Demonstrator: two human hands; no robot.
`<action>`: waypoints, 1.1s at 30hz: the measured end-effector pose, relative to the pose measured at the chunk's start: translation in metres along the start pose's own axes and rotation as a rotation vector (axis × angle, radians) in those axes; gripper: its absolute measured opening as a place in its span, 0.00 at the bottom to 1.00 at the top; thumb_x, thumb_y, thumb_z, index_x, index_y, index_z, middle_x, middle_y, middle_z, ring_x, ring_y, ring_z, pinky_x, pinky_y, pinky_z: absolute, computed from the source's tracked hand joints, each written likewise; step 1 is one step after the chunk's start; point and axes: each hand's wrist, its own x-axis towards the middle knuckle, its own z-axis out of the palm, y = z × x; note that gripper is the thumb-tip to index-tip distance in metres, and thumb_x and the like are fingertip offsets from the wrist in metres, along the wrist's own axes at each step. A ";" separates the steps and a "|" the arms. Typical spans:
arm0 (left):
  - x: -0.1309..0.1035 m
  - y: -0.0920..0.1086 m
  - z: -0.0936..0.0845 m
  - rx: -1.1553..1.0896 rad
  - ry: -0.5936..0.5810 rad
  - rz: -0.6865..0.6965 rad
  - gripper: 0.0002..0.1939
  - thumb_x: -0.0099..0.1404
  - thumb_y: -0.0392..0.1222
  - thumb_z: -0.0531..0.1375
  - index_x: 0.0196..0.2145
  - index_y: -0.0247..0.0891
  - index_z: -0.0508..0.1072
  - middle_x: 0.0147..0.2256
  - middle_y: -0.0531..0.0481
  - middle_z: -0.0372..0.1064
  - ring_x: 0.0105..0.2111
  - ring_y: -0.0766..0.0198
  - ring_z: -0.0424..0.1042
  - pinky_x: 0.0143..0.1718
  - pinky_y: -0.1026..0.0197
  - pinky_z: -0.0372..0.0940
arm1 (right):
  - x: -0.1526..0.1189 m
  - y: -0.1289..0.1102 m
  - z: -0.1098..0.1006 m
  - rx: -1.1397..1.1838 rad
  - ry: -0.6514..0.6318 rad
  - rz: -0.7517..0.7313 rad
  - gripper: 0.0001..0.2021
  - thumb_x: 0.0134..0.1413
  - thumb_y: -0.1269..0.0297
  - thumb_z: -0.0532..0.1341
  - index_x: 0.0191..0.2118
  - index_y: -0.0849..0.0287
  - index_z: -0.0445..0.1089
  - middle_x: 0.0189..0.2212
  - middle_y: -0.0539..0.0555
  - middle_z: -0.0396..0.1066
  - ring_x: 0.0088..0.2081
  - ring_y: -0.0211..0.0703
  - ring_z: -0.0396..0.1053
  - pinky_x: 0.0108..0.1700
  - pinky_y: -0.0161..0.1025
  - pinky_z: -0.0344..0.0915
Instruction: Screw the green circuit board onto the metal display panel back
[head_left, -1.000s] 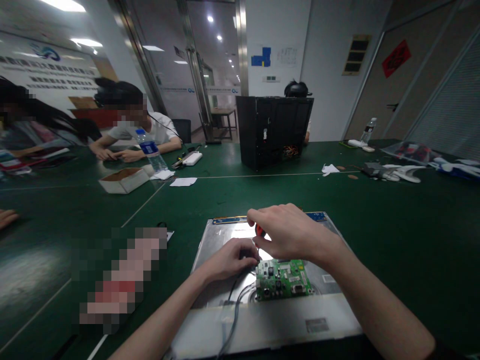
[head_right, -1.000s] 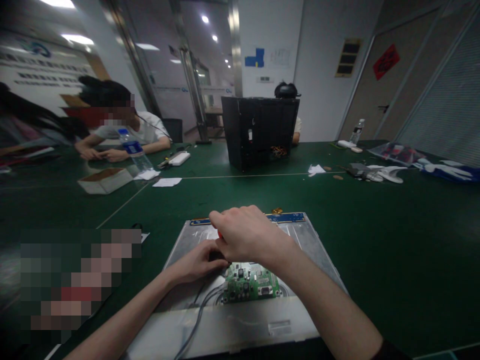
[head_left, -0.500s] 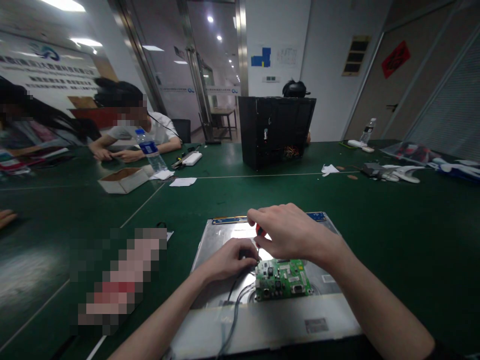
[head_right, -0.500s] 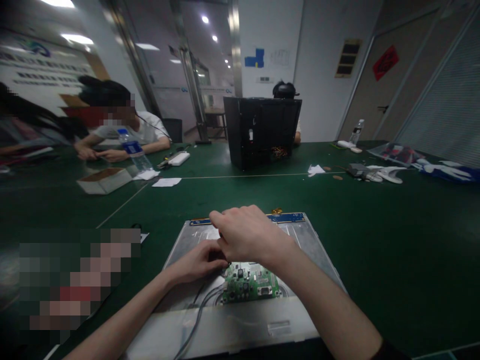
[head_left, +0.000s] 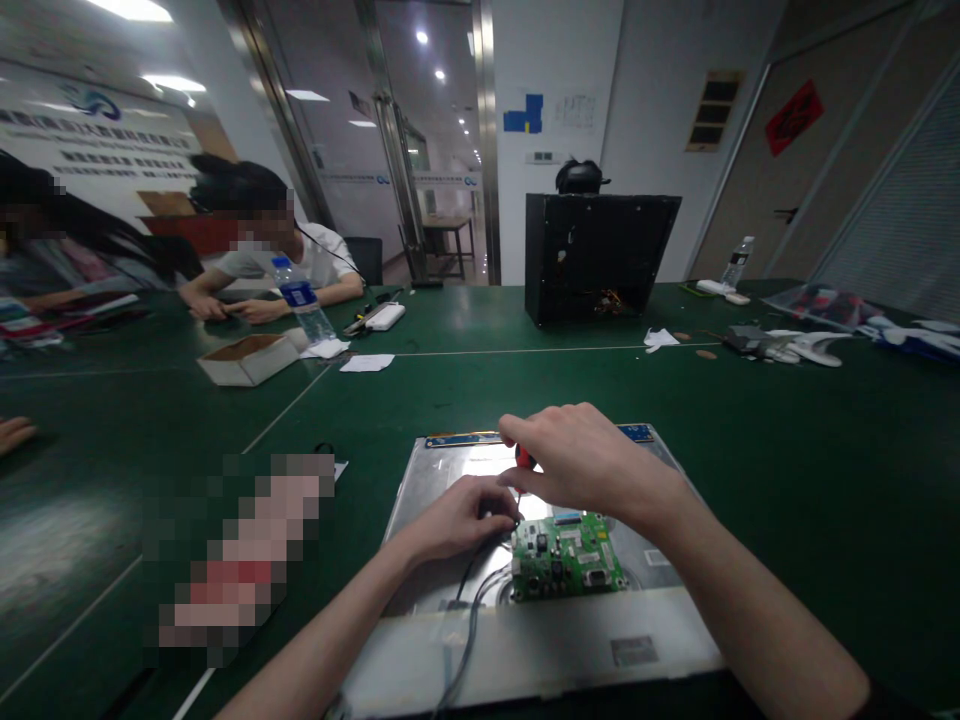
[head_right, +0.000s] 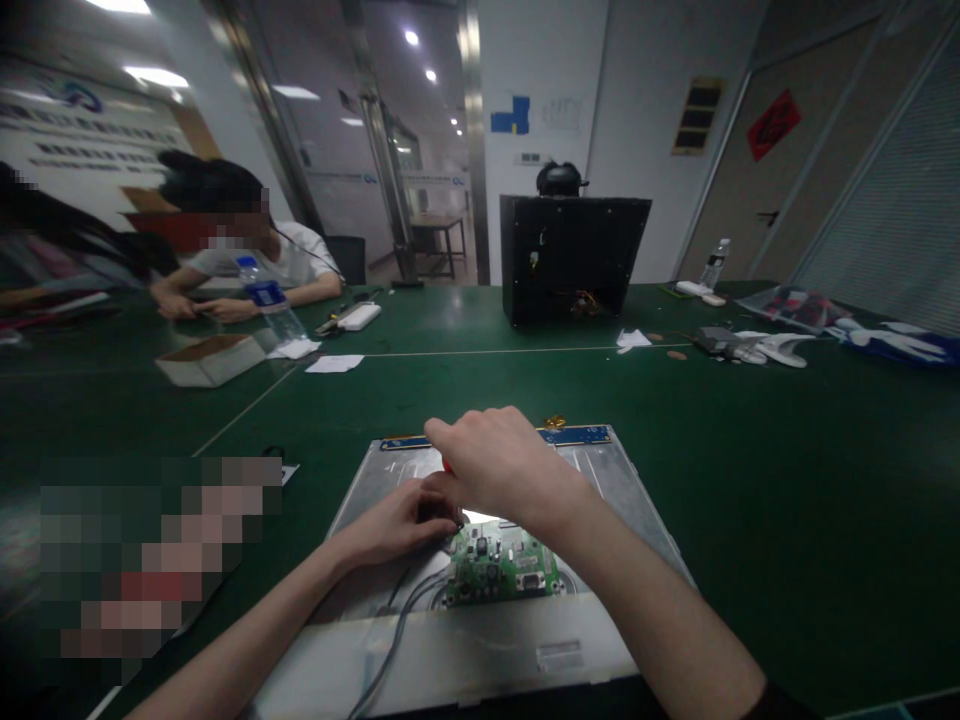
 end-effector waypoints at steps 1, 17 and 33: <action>0.000 0.001 0.000 0.000 0.000 0.001 0.04 0.58 0.35 0.59 0.31 0.35 0.74 0.30 0.51 0.72 0.32 0.62 0.69 0.36 0.61 0.63 | 0.000 0.000 0.000 -0.006 0.002 0.012 0.11 0.58 0.55 0.58 0.38 0.57 0.68 0.28 0.51 0.74 0.27 0.41 0.69 0.24 0.36 0.45; 0.001 -0.007 0.001 -0.015 0.005 0.006 0.05 0.58 0.38 0.61 0.33 0.35 0.74 0.31 0.50 0.72 0.31 0.62 0.68 0.36 0.61 0.63 | -0.003 -0.004 -0.004 0.040 -0.034 -0.009 0.08 0.58 0.60 0.56 0.40 0.56 0.69 0.29 0.53 0.75 0.27 0.40 0.67 0.25 0.37 0.45; 0.001 -0.011 0.002 -0.053 0.001 0.002 0.05 0.59 0.39 0.61 0.32 0.35 0.74 0.31 0.50 0.71 0.32 0.62 0.68 0.35 0.61 0.63 | -0.003 -0.005 -0.003 0.040 0.008 -0.053 0.05 0.55 0.66 0.55 0.38 0.58 0.65 0.29 0.52 0.74 0.26 0.37 0.63 0.24 0.37 0.42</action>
